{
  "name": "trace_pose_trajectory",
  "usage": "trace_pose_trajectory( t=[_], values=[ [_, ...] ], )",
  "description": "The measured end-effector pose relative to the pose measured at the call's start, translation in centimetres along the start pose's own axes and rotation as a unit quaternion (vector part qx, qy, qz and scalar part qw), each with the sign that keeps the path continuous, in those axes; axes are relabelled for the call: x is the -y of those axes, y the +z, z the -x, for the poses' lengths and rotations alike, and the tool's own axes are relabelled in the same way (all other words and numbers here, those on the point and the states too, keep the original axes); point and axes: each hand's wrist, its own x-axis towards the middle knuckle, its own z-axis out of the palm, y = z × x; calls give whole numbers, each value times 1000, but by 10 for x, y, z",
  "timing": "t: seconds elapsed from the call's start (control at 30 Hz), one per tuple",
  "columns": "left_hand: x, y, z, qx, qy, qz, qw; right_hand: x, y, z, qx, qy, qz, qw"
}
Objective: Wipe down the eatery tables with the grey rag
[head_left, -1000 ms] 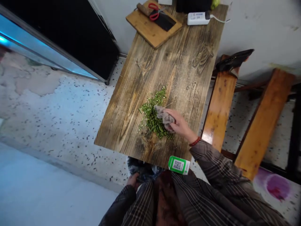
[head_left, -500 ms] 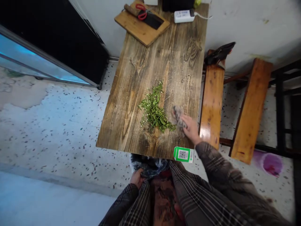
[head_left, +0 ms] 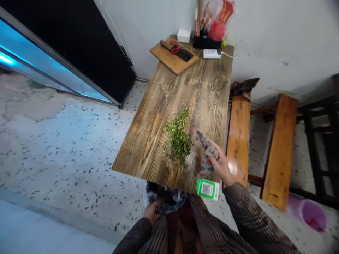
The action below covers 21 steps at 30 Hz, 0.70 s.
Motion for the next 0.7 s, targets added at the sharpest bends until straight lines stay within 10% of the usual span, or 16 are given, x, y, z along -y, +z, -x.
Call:
trace_pose_trajectory(
  t=[0.27,0.5,0.7],
  values=[
    [-9,9,11,-65,6,24,998,-97,32,-116,-130,-20,200,971],
    [-12,16,12,-101,1,22,995,-117,1,-292,-68,-69,127,987],
    [-16,11,3,-110,-43,-26,993,-100,75,-379,98,-181,177,962]
  ],
)
